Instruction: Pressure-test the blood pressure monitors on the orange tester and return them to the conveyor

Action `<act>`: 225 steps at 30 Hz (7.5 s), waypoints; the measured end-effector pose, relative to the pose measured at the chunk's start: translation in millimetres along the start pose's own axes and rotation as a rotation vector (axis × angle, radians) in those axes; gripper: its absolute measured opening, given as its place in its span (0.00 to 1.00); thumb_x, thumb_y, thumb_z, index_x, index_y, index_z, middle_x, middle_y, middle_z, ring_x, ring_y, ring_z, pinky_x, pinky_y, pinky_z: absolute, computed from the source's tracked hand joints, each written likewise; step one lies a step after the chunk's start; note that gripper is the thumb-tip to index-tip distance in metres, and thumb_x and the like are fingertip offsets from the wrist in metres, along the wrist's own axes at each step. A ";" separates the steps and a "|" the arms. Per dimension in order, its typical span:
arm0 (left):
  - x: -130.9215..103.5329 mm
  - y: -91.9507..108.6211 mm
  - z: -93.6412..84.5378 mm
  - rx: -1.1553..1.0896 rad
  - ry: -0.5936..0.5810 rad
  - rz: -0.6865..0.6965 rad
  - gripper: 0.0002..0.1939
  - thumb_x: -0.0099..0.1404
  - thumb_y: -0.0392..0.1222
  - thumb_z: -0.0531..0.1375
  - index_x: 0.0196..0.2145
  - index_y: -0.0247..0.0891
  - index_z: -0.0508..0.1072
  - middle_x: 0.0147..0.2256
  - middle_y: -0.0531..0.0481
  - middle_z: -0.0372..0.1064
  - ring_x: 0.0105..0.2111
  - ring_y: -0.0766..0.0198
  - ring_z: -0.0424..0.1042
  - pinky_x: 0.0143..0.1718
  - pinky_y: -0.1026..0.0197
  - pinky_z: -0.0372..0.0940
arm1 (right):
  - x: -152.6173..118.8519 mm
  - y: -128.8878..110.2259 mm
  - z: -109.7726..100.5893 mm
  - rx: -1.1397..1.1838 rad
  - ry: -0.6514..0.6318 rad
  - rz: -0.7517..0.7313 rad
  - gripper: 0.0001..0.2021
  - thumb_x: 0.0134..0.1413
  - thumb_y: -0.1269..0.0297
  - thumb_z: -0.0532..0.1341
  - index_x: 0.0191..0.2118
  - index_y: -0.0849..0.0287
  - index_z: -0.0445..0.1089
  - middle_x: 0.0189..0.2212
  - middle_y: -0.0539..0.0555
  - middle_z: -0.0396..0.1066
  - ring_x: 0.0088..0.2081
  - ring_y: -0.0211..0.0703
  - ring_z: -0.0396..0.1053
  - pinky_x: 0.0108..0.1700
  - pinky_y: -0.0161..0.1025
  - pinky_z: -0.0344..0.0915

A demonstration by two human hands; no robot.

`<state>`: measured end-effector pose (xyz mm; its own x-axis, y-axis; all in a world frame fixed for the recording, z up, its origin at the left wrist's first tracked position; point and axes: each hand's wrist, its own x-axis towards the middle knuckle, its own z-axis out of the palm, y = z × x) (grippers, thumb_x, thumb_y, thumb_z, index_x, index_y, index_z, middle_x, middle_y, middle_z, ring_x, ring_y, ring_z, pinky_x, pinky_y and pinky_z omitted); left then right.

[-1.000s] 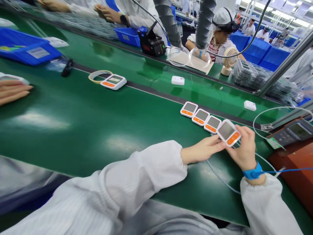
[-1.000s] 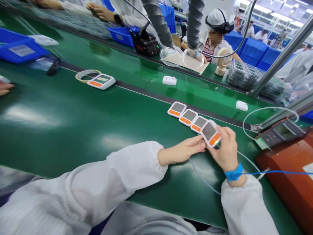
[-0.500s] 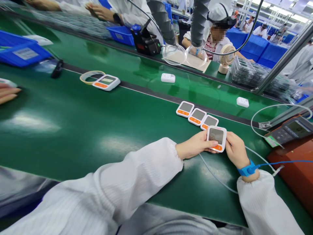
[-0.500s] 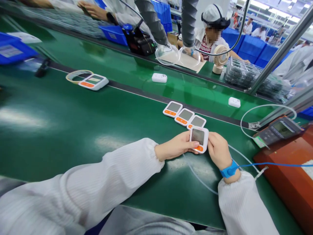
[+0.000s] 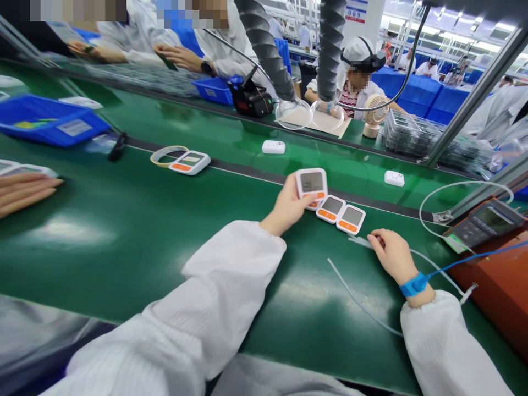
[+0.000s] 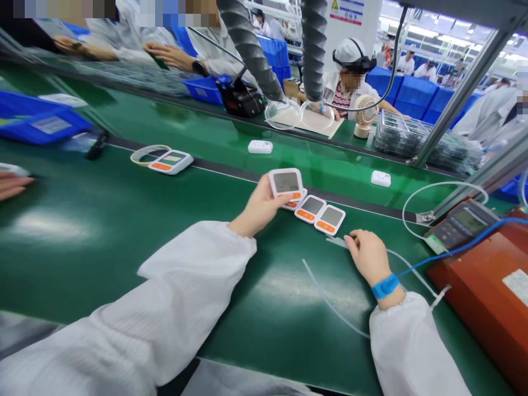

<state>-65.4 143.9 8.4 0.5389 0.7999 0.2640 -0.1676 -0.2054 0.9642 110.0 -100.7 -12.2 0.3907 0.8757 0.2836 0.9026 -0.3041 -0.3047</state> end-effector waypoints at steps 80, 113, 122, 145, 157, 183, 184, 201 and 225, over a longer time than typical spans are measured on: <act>161.0 -44.3 244.7 1.306 -0.262 -0.062 0.43 0.55 0.70 0.56 0.62 0.44 0.61 0.66 0.35 0.48 0.64 0.23 0.42 0.57 0.26 0.48 | 11.3 -26.4 0.2 0.009 -0.175 0.079 0.05 0.62 0.64 0.57 0.37 0.58 0.69 0.34 0.56 0.74 0.38 0.49 0.69 0.38 0.42 0.56; 31.3 -54.7 63.7 1.252 -0.109 0.121 0.27 0.65 0.46 0.53 0.59 0.32 0.65 0.63 0.34 0.58 0.65 0.50 0.56 0.65 0.48 0.55 | 12.0 -15.4 0.4 -0.006 -0.133 0.088 0.05 0.60 0.68 0.59 0.38 0.55 0.72 0.30 0.50 0.75 0.37 0.41 0.71 0.38 0.35 0.55; 27.9 -52.3 61.1 1.281 -0.113 0.124 0.25 0.65 0.45 0.52 0.57 0.33 0.68 0.61 0.37 0.62 0.64 0.51 0.58 0.65 0.51 0.55 | 13.3 -20.7 1.0 0.020 -0.126 0.117 0.05 0.60 0.68 0.59 0.37 0.56 0.72 0.32 0.52 0.76 0.38 0.43 0.72 0.39 0.37 0.56; 24.7 -39.8 68.1 1.275 -0.103 0.102 0.23 0.65 0.44 0.51 0.56 0.36 0.68 0.60 0.38 0.62 0.63 0.51 0.58 0.63 0.49 0.57 | 15.9 -17.2 5.4 -0.001 -0.134 0.095 0.05 0.61 0.67 0.58 0.38 0.55 0.71 0.33 0.52 0.76 0.38 0.44 0.72 0.38 0.37 0.56; 25.5 -37.0 70.0 1.269 -0.087 0.115 0.22 0.65 0.44 0.53 0.54 0.35 0.69 0.57 0.37 0.65 0.60 0.50 0.62 0.60 0.49 0.60 | 17.1 -15.2 3.4 -0.016 -0.148 0.078 0.04 0.61 0.67 0.58 0.37 0.55 0.71 0.31 0.50 0.75 0.38 0.43 0.71 0.37 0.38 0.54; 22.6 -37.4 72.6 1.274 -0.077 0.140 0.22 0.65 0.43 0.52 0.54 0.33 0.69 0.56 0.36 0.65 0.59 0.49 0.62 0.59 0.47 0.61 | 17.2 -12.1 3.4 0.037 -0.152 0.047 0.04 0.59 0.66 0.60 0.37 0.55 0.72 0.29 0.49 0.74 0.35 0.42 0.69 0.36 0.37 0.53; 22.3 -37.3 72.5 1.269 -0.079 0.143 0.22 0.65 0.43 0.52 0.54 0.33 0.69 0.56 0.36 0.65 0.60 0.49 0.61 0.59 0.47 0.61 | 17.1 -11.7 3.3 0.036 -0.153 0.045 0.04 0.59 0.66 0.60 0.37 0.55 0.72 0.28 0.49 0.73 0.35 0.42 0.69 0.36 0.37 0.53; 16.6 -39.4 66.7 1.177 -0.070 0.182 0.21 0.65 0.44 0.54 0.53 0.33 0.71 0.56 0.37 0.66 0.60 0.49 0.62 0.62 0.49 0.60 | 15.6 -7.0 6.2 0.068 -0.124 0.022 0.03 0.59 0.67 0.60 0.35 0.55 0.71 0.23 0.45 0.69 0.31 0.40 0.66 0.35 0.36 0.52; 14.5 -30.2 62.9 1.016 -0.037 0.125 0.14 0.63 0.42 0.58 0.46 0.37 0.72 0.49 0.40 0.69 0.55 0.48 0.65 0.55 0.45 0.63 | 5.9 -1.9 8.1 0.135 -0.119 -0.038 0.08 0.62 0.62 0.55 0.34 0.55 0.69 0.20 0.47 0.63 0.28 0.43 0.64 0.34 0.38 0.53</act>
<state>-0.5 126.2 -15.5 0.5935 0.7259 0.3477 0.5452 -0.6804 0.4897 109.2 -91.9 -17.3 0.3256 0.9262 0.1900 0.8808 -0.2241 -0.4170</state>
